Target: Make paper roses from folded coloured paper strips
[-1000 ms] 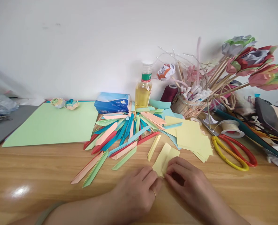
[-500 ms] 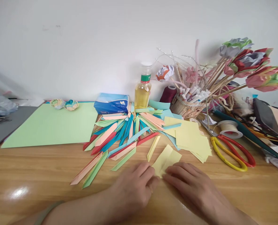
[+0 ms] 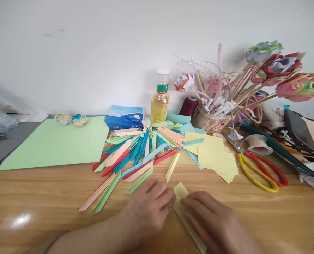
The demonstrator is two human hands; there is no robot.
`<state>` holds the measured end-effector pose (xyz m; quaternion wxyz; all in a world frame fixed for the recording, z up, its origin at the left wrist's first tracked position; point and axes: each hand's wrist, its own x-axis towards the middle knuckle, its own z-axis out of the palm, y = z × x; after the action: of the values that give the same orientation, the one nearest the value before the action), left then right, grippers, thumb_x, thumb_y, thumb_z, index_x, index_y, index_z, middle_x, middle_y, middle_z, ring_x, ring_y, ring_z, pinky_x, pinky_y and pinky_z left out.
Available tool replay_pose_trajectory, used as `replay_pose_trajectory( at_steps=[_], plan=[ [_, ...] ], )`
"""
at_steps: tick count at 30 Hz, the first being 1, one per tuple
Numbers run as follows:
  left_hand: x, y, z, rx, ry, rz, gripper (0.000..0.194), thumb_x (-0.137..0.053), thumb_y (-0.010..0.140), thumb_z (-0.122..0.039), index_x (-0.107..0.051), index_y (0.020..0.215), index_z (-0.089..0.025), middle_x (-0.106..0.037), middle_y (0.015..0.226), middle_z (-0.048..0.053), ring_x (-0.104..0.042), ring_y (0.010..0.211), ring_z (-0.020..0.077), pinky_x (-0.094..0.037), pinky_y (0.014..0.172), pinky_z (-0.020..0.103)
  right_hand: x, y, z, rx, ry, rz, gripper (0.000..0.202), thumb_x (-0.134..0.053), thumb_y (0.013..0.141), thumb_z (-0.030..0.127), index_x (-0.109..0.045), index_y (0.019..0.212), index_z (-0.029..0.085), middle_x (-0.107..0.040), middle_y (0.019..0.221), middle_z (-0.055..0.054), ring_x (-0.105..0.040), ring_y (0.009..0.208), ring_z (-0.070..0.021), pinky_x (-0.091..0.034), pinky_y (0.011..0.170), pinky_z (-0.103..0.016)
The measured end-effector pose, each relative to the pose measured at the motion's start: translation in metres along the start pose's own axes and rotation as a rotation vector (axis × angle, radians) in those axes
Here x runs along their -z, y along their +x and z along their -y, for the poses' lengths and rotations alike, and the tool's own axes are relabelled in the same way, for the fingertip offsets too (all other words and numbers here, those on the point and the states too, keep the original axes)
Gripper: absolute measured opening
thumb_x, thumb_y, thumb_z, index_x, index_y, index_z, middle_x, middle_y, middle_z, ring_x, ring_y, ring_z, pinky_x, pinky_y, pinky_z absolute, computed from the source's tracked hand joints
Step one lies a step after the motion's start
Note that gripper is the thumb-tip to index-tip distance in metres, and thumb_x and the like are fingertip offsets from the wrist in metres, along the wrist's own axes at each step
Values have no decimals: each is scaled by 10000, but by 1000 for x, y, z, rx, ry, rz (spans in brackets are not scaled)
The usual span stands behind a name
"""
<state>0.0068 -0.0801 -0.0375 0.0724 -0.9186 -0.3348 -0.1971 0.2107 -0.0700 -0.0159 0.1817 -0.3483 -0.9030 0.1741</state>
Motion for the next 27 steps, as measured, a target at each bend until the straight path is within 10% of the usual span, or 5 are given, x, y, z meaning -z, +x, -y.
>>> replay_pose_trajectory(
  at_steps=[9,21,27],
  plan=[
    [5,-2,5,-143,115,-32,183,-485,855,-128,-640,950,-102,-614,1061,80,-503,1021,203,-400,903,395,-3,17,-19,-280,-45,43,116,-451,870,234,-519,781,204,-561,740,-19,-568,620,-167,-468,529,-284],
    [5,-1,8,-167,128,-25,256,-451,876,-135,-603,1075,-85,-621,1085,85,-492,1065,189,-399,938,380,-6,13,-17,-152,-34,-103,168,-415,889,167,-570,830,194,-591,741,-27,-582,666,-153,-458,562,-246],
    [6,1,9,-125,117,4,272,-435,884,-140,-581,1112,-114,-596,1129,76,-483,1076,193,-352,986,396,2,11,-15,160,-210,-106,370,-262,950,168,-622,869,142,-621,783,-80,-564,700,-168,-468,583,-267]
  ],
)
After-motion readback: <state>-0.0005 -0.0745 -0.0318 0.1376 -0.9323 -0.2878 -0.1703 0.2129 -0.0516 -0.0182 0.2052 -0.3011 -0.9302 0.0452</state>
